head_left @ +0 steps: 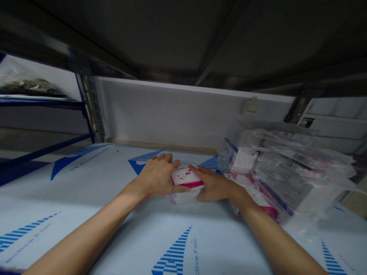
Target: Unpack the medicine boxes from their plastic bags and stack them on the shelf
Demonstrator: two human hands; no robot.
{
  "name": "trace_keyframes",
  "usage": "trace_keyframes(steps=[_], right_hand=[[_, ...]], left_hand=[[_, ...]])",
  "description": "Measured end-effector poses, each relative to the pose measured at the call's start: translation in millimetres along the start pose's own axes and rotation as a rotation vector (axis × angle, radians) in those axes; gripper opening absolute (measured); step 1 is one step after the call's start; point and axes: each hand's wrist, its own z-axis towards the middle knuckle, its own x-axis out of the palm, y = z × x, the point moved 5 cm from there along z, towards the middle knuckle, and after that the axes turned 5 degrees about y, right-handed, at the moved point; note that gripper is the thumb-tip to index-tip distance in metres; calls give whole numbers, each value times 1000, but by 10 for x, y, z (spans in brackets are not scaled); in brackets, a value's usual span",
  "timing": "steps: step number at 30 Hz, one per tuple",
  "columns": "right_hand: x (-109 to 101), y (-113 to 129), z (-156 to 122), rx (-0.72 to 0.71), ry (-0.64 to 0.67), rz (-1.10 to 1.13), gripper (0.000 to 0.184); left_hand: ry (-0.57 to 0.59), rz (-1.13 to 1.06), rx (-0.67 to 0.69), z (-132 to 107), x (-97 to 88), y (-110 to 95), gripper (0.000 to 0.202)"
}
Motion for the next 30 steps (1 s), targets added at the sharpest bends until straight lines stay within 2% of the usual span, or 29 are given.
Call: trace_keyframes(steps=[2,4,7,9,11,13,15,17,20,23,26,30], right_hand=[[21,-65,58,-31,10,53,118],[32,-160,79,-8,29,102,121],[6,-268,36,12,14,110,118],[-61,-241,-32,-31,-69,58,112],[-156,-108,-119,-107,-203,12,96],[-232,105,-197,-201,-326,17,71],[-231,335,-226,-302,-352,44,49],[-160,490,-193,-346,-311,37,45],[-48,475,-69,-271,-323,-52,43],[11,278,93,-137,-376,-121,39],[10,73,237,12,-393,11,43],[-56,-51,311,131,-379,214,49]], left_hand=[[-1,-18,51,17,55,-70,71],[48,-59,62,31,144,-118,70],[128,-155,-36,44,266,-79,88],[178,-227,-117,45,326,0,102],[221,-287,-174,44,370,93,112],[254,-335,-186,46,407,166,113],[268,-365,-171,51,439,214,110],[265,-388,-143,57,461,235,105],[258,-420,-117,67,470,251,103],[289,-440,-136,81,467,279,102],[315,-438,-170,98,460,311,99],[273,-433,-150,100,419,290,94]])
